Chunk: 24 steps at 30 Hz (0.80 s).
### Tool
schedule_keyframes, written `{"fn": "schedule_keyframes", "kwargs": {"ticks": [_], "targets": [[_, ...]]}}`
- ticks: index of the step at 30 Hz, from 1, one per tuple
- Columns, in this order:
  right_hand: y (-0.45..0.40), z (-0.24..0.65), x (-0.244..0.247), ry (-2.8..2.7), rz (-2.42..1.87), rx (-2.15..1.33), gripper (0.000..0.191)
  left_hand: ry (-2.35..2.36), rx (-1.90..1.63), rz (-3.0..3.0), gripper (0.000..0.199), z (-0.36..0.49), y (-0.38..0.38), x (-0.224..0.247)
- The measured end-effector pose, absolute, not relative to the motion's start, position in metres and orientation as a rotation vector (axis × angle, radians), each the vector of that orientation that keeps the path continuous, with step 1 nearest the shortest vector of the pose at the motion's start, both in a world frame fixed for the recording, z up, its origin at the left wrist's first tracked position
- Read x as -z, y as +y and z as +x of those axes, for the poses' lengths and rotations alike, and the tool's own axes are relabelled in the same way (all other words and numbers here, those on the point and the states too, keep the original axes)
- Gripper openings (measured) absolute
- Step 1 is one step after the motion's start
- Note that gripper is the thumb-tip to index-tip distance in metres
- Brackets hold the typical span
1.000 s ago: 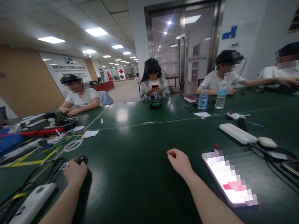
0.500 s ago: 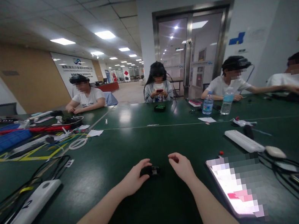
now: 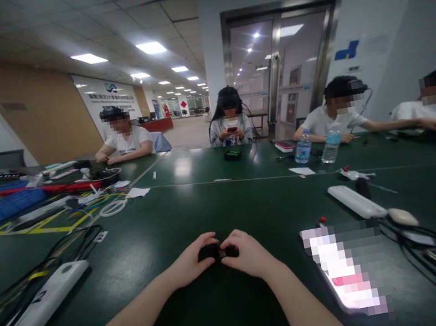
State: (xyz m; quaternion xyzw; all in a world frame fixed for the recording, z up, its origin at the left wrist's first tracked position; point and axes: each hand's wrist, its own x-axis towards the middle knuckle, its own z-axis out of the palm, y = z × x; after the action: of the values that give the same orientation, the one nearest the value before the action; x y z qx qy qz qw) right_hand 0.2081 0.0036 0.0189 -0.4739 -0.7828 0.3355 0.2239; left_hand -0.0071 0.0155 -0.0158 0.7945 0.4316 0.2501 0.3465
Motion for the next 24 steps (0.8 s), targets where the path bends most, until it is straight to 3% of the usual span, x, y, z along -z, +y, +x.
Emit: {"fn": "schedule_keyframes", "kwargs": {"ticks": [7,14,24], "targets": [[0.008,0.205,-0.015,-2.039,-1.355,-0.938,0.017,1.131,-0.636,2.059,0.059,-0.007,0.016,0.015],[0.034,0.23,-0.003,-1.133,-1.23,-1.109,0.028,1.128,-0.611,2.042,0.06,-0.01,0.015,0.014],[0.048,0.248,0.014,-0.666,-1.251,-1.285,0.01,1.152,-0.612,2.051,0.056,-0.009,0.015,0.012]]}}
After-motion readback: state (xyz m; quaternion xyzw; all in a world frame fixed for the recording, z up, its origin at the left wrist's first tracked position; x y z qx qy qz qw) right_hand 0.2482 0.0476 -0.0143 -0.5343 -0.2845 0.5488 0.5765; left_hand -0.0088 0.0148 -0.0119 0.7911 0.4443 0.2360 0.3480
